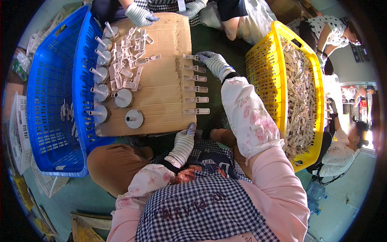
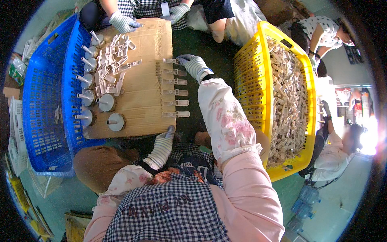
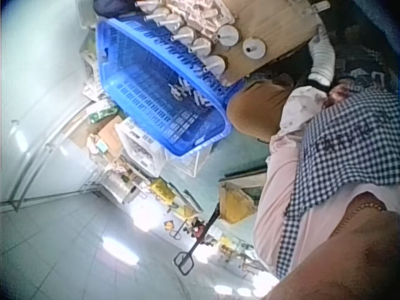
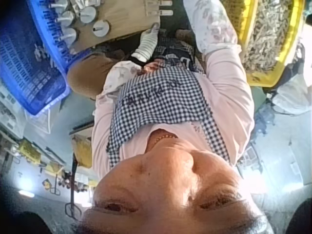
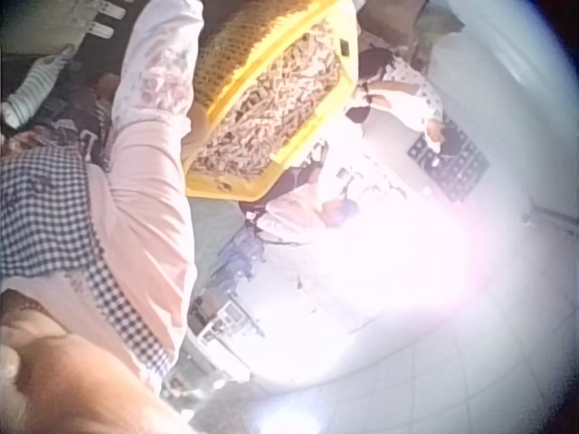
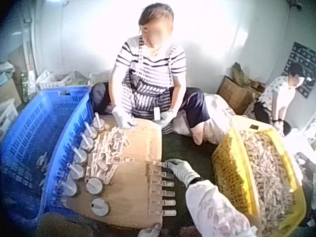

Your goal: Manually assembling small plastic and metal components, including placing caps on bases and securing them with metal clips.

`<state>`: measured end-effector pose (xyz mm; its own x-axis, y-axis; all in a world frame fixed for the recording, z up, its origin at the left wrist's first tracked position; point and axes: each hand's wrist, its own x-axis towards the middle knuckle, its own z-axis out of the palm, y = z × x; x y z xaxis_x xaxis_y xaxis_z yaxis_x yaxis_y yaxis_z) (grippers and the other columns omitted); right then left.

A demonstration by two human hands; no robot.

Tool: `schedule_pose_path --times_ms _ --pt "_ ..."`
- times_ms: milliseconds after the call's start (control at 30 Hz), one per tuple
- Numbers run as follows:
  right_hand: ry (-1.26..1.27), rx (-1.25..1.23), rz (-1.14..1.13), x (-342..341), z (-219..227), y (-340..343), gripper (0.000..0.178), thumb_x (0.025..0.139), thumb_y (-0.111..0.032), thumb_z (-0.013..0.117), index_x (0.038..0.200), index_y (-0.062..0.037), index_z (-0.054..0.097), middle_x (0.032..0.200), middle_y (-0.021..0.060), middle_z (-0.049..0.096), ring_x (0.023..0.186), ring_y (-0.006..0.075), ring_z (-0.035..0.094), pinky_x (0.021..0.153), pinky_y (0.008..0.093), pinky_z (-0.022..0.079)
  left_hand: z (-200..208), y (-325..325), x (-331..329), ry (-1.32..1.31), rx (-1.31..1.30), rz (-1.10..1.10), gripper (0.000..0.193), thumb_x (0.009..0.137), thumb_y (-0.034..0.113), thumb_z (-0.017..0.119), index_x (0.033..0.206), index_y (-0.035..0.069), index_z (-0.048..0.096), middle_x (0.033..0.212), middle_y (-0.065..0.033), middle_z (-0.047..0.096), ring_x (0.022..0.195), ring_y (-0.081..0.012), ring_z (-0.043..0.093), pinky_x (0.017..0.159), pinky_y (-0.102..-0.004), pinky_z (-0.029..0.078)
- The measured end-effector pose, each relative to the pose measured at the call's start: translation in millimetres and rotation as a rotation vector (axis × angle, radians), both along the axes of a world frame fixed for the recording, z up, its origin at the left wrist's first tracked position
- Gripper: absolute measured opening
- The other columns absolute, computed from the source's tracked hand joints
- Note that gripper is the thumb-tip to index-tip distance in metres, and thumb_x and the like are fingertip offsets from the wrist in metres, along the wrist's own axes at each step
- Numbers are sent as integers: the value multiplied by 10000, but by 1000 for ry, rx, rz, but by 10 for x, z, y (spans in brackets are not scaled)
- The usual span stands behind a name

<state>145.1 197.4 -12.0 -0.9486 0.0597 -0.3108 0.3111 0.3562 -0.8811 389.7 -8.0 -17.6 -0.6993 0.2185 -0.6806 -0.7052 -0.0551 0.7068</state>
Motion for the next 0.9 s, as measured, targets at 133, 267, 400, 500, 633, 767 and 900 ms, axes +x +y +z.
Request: schedule_pose_path --times_ms 133,267,400,500,633,767,900 --pt "31 25 1 -17 -63 33 233 925 -211 630 1101 -69 689 1011 44 709 887 147 614 852 288 471 55 18 -31 1 -90 -5 405 950 393 592 836 27 723 759 -15 683 654 -83 562 639 -247 445" --pt "47 179 -2 -20 -76 -48 242 918 -222 628 1082 -55 691 993 64 715 867 156 622 844 288 476 49 11 -6 -3 -36 56 412 945 410 595 847 29 716 758 -3 661 668 -90 530 651 -256 435" --pt "88 216 5 -27 -118 -18 340 937 -304 583 1140 -41 656 1028 110 701 907 190 630 874 297 466 87 37 -11 -29 26 85 432 936 445 597 872 31 701 773 20 621 707 -103 483 690 -271 420" --pt "-9 176 -66 -46 -136 -66 473 964 -418 493 1217 -34 603 1131 177 662 1032 282 621 937 334 445 14 34 -9 -37 84 85 414 933 434 606 876 35 701 794 20 632 714 -104 503 696 -273 427" --pt "18 313 -83 -17 -17 -265 507 957 -451 487 1216 -30 601 1172 189 645 1111 327 598 960 353 437 11 11 7 -42 66 97 396 934 426 608 885 44 702 818 17 647 720 -104 525 697 -276 436" --pt "18 253 -102 0 21 -250 466 949 -435 516 1191 -52 623 1108 164 673 1022 302 629 919 344 460 94 17 4 -100 143 109 380 944 415 597 914 52 705 821 18 650 737 -106 531 717 -273 441" --pt "60 212 -109 8 -92 -161 370 939 -368 556 1142 -76 660 989 133 701 868 252 645 831 332 489 132 -13 -16 -141 139 101 368 948 406 594 954 54 701 854 24 648 773 -102 529 752 -264 439"
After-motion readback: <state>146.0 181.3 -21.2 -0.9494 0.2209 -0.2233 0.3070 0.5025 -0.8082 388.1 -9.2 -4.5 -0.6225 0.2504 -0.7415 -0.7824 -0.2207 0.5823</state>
